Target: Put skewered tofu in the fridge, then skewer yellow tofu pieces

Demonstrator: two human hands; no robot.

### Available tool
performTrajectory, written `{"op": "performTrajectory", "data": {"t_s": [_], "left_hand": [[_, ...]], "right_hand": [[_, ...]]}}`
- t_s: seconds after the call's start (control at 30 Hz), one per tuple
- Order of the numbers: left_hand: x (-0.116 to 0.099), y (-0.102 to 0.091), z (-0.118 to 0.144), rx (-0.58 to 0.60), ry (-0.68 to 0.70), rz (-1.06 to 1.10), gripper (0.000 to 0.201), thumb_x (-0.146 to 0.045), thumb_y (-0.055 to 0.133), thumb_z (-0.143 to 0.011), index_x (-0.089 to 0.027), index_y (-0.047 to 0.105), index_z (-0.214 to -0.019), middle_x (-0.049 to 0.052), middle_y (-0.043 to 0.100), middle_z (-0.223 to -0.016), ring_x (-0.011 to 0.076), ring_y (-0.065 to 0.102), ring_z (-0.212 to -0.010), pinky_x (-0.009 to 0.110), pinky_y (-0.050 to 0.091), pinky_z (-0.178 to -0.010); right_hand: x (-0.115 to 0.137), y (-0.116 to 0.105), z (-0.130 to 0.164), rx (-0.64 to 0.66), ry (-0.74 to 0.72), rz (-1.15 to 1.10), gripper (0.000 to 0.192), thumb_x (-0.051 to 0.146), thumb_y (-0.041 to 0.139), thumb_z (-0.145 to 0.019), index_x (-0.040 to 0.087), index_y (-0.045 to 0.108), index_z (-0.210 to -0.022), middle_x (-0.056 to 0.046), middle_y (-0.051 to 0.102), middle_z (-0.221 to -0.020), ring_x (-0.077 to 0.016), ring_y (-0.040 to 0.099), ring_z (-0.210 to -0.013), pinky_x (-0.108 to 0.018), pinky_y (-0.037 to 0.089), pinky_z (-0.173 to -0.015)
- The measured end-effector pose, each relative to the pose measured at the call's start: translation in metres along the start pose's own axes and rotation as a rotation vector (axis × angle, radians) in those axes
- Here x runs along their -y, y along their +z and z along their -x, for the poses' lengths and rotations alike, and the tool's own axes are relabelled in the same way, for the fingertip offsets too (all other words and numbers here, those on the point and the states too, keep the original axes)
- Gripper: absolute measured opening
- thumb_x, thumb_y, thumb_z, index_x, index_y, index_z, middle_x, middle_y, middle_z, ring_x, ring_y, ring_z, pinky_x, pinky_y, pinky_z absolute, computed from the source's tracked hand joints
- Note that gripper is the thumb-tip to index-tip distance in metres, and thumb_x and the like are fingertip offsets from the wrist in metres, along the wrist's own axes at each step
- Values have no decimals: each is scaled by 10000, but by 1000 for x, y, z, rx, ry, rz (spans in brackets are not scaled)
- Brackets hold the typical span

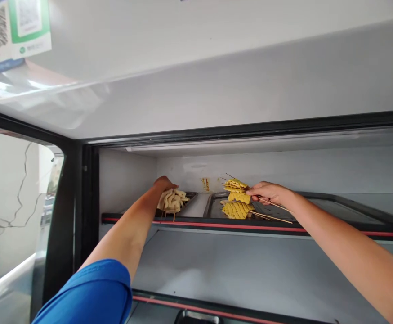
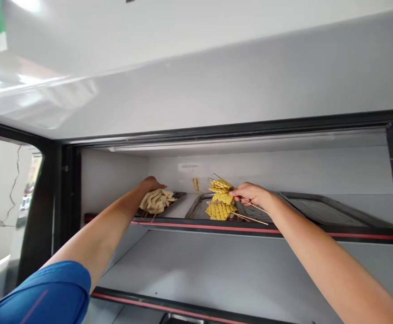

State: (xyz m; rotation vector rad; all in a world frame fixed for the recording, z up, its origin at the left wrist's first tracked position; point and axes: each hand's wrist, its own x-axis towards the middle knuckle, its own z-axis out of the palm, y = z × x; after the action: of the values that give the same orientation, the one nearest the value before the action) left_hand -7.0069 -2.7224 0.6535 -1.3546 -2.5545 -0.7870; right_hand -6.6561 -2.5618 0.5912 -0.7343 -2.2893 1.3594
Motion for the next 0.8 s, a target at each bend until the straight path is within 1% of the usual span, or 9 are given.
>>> {"op": "performTrajectory", "data": {"t_s": [0.07, 0.13, 0.3, 0.37, 0.43, 0.5, 0.63, 0.7, 0.8], "left_hand": [[-11, -7, 4, -71, -53, -67, 469, -546, 633, -534, -95, 599, -660, 275, 598, -910, 420, 484, -1010, 464, 379, -806], [-19, -18, 22, -139, -80, -164, 543, -629, 569, -548, -111, 602, -706, 249, 584, -979, 407, 448, -1058, 449, 368, -825], [-18, -36, 118, -201, -10, -471, 544, -645, 538, -552, -140, 611, -740, 189, 615, -838, 373, 518, -956, 419, 382, -752], [-12, -34, 152, -98, -12, -465, 492, -628, 540, -551, -156, 605, -674, 138, 625, -694, 304, 577, -800, 358, 395, -696], [-6, -28, 171, 49, -36, -406, 456, -617, 508, -577, -166, 568, -539, 85, 580, -516, 221, 568, -598, 294, 388, -591], [0, -21, 177, 178, -53, -313, 440, -587, 485, -607, -176, 509, -452, 48, 527, -423, 155, 484, -443, 258, 337, -474], [11, -11, 174, 409, -189, -81, 242, -396, 556, -588, -177, 507, -497, 46, 560, -454, 109, 367, -353, 233, 217, -375], [14, -12, 172, 356, -266, 5, 183, -350, 537, -605, -173, 541, -559, 35, 517, -409, 103, 337, -334, 228, 209, -374], [16, -19, 170, 128, -240, 46, 215, -352, 438, -692, -176, 546, -632, 0, 440, -390, 111, 351, -342, 236, 262, -398]], "right_hand": [[0, 0, 0, -2, -1, -5, 336, 394, 609, -705, 158, 457, -520, 102, 295, -279, -7, 205, -254, -138, 175, -285], [0, 0, 1, -2, -4, -5, 341, 395, 610, -704, 159, 455, -513, 101, 290, -276, -6, 202, -253, -139, 171, -281], [3, 0, 10, 8, -28, 5, 351, 407, 607, -706, 163, 452, -506, 99, 276, -275, -10, 210, -253, -144, 164, -270], [5, 2, 13, 24, -38, 6, 353, 405, 604, -709, 164, 450, -501, 99, 274, -279, -9, 207, -253, -144, 164, -269], [6, 4, 14, 37, -39, 2, 348, 396, 607, -707, 162, 453, -499, 97, 284, -289, -7, 206, -257, -144, 168, -272], [7, 5, 15, 46, -33, -4, 342, 387, 614, -700, 161, 456, -499, 94, 301, -298, -7, 212, -261, -145, 172, -277], [5, 7, 14, 67, -23, -9, 323, 364, 616, -695, 160, 458, -500, 91, 316, -303, -9, 217, -258, -150, 168, -283], [3, 8, 12, 79, -21, -10, 306, 344, 600, -705, 159, 460, -504, 87, 330, -305, -11, 215, -253, -154, 162, -284], [0, 8, 9, 97, -26, -7, 313, 345, 584, -707, 162, 453, -489, 88, 313, -287, -16, 214, -245, -158, 152, -286]]}}
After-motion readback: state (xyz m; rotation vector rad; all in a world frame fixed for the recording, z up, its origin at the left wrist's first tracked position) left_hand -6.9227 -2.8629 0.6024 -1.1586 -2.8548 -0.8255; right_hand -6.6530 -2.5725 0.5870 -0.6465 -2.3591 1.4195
